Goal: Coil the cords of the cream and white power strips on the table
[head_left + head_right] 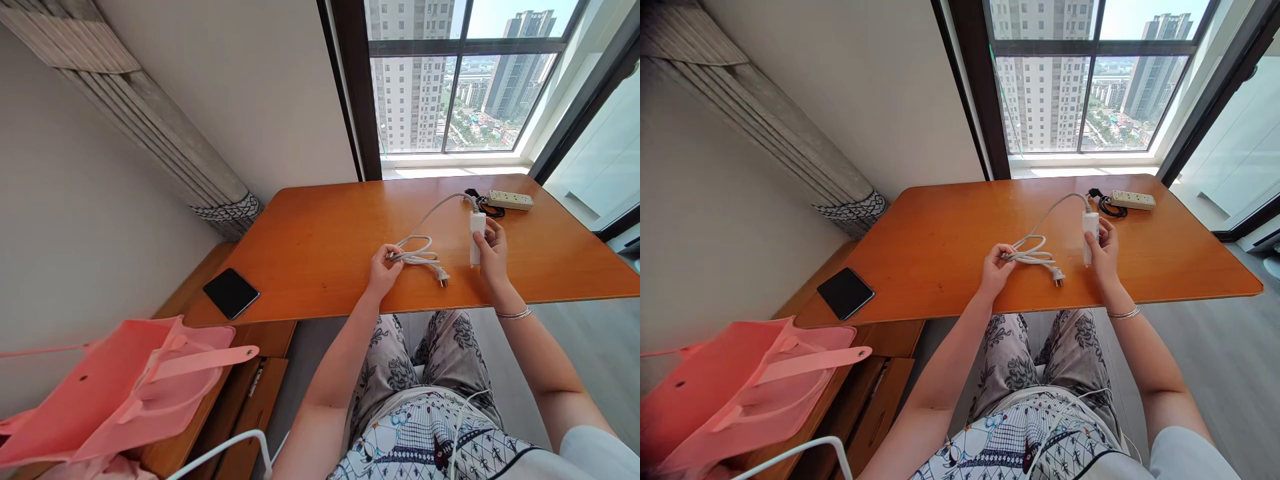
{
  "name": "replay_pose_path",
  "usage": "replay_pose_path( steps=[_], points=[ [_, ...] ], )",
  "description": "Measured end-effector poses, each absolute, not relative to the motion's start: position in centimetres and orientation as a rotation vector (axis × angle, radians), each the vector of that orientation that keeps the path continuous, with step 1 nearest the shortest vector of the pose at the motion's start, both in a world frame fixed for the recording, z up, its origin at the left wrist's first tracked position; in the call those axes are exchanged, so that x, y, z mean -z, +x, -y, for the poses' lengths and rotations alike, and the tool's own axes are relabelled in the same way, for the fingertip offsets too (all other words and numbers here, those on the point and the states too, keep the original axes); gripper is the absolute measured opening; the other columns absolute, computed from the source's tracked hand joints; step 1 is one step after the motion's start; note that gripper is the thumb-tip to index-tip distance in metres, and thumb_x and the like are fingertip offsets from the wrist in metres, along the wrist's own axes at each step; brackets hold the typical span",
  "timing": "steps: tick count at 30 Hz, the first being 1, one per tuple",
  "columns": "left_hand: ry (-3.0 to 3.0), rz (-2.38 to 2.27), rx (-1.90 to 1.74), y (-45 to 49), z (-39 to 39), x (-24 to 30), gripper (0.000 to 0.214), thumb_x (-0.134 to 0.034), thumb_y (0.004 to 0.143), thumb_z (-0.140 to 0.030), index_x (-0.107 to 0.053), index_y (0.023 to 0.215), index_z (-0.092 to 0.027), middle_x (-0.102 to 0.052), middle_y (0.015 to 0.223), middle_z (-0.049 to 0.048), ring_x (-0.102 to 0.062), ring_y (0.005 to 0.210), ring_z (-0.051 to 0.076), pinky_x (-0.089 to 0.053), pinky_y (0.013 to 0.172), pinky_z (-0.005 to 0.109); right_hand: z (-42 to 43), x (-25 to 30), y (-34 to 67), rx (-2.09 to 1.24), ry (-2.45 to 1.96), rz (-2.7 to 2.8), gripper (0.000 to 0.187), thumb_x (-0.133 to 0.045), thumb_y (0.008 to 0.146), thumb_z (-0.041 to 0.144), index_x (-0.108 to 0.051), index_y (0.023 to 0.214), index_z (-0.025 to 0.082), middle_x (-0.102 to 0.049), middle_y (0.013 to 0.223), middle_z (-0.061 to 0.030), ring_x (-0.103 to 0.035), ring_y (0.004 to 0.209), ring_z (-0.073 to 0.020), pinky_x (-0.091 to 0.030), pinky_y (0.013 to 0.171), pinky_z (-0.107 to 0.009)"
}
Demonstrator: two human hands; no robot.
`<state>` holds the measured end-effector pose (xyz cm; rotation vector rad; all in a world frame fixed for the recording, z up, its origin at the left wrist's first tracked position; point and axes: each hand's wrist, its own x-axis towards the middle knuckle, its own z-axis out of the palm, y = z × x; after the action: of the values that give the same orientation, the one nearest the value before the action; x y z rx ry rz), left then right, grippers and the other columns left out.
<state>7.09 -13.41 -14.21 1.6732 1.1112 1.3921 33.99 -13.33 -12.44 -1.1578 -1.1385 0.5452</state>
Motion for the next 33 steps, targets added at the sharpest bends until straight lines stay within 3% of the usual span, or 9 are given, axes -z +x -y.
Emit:
replay_pose_path(
  steps=[5,9,14,17,19,22,25,27,33],
  points=[
    [1.551,-1.247,-1.664,6.9,12.6,14.8,0.004,-0.055,0.084,-0.022,-0.057,0.088,-0.022,-0.06,0.12,0.0093,-0.057,0.124,0.022,-0.045,0.109,0.039,13.1,13.1,36.4,-0.554,-1.198,0.938,0.069,-0.066,0.079,0.061,-0.046,0.134,0.026,-0.064,0.117,-0.0099,-0.066,0.106,-0.0247,-0.054,0.084,-0.037],
    [1.31,-1.222,-1.713,7.1,12.2,15.0,0.014,-0.057,0.091,-0.033,-0.06,0.101,-0.023,-0.055,0.134,0.0103,-0.05,0.137,0.023,-0.046,0.11,0.039,13.6,13.3,37.9,-0.571,-1.214,0.865,0.069,-0.068,0.077,0.058,-0.045,0.132,0.025,-0.063,0.118,-0.011,-0.065,0.11,-0.0267,-0.053,0.083,-0.037],
    [0.899,-1.08,-1.526,7.2,11.9,14.7,0.036,-0.059,0.092,-0.046,-0.056,0.121,-0.027,-0.068,0.12,0.007,-0.071,0.102,0.021,-0.059,0.077,0.031,14.2,13.7,39.1,-0.609,-1.229,0.795,0.07,-0.071,0.073,0.057,-0.042,0.128,0.024,-0.063,0.116,-0.0109,-0.064,0.113,-0.0268,-0.053,0.081,-0.036],
    [0.83,-1.012,-1.316,6.7,11.9,14.3,0.048,-0.049,0.093,-0.062,-0.06,0.117,-0.022,-0.072,0.106,0.0085,-0.071,0.075,0.017,-0.052,0.055,0.026,14.1,13.8,39.9,-0.565,-1.244,0.739,0.068,-0.07,0.074,0.058,-0.04,0.125,0.025,-0.062,0.113,-0.0086,-0.065,0.109,-0.0241,-0.053,0.083,-0.036],
    [0.884,-0.952,-1.242,6.0,12.0,14.1,0.053,-0.054,0.087,-0.067,-0.063,0.112,-0.02,-0.073,0.104,0.009,-0.063,0.06,0.013,-0.042,0.046,0.024,13.9,13.8,40.6,-0.523,-1.213,0.683,0.066,-0.07,0.073,0.059,-0.04,0.122,0.026,-0.061,0.108,-0.0054,-0.065,0.104,-0.0215,-0.053,0.084,-0.035],
    [0.971,-0.917,-1.217,4.9,12.1,13.8,0.046,-0.078,0.071,-0.049,-0.065,0.105,-0.019,-0.074,0.107,0.0079,-0.049,0.049,0.005,-0.034,0.045,0.022,13.9,13.6,42.0,-0.465,-1.127,0.587,0.065,-0.074,0.069,0.058,-0.041,0.115,0.027,-0.059,0.099,0.0004,-0.064,0.095,-0.0174,-0.052,0.083,-0.032],
    [1.069,-0.971,-1.204,3.3,11.9,13.4,0.042,-0.082,0.061,-0.03,-0.066,0.098,-0.018,-0.075,0.103,0.0081,-0.056,0.061,0.008,-0.036,0.049,0.021,14.4,13.1,43.4,-0.403,-1.11,0.522,0.064,-0.079,0.064,0.051,-0.042,0.11,0.026,-0.056,0.091,0.004,-0.062,0.09,-0.0147,-0.051,0.086,-0.032],
    [1.157,-1.053,-1.259,1.8,11.3,13.0,0.036,-0.079,0.062,-0.029,-0.067,0.094,-0.018,-0.076,0.098,0.008,-0.061,0.07,0.012,-0.038,0.05,0.021,14.7,12.7,44.3,-0.357,-1.138,0.506,0.062,-0.08,0.063,0.043,-0.042,0.109,0.025,-0.056,0.092,0.0042,-0.061,0.092,-0.0143,-0.05,0.089,-0.032],
    [1.457,-1.557,-1.689,-5.3,8.5,9.9,0.023,-0.066,0.076,-0.03,-0.066,0.096,-0.019,-0.075,0.095,0.0079,-0.056,0.061,0.012,-0.047,0.059,0.031,15.8,12.3,48.0,-0.168,-1.316,0.552,0.058,-0.071,0.059,0.027,-0.041,0.108,0.025,-0.057,0.1,-0.0008,-0.062,0.096,-0.0174,-0.05,0.095,-0.039]
  ],
)
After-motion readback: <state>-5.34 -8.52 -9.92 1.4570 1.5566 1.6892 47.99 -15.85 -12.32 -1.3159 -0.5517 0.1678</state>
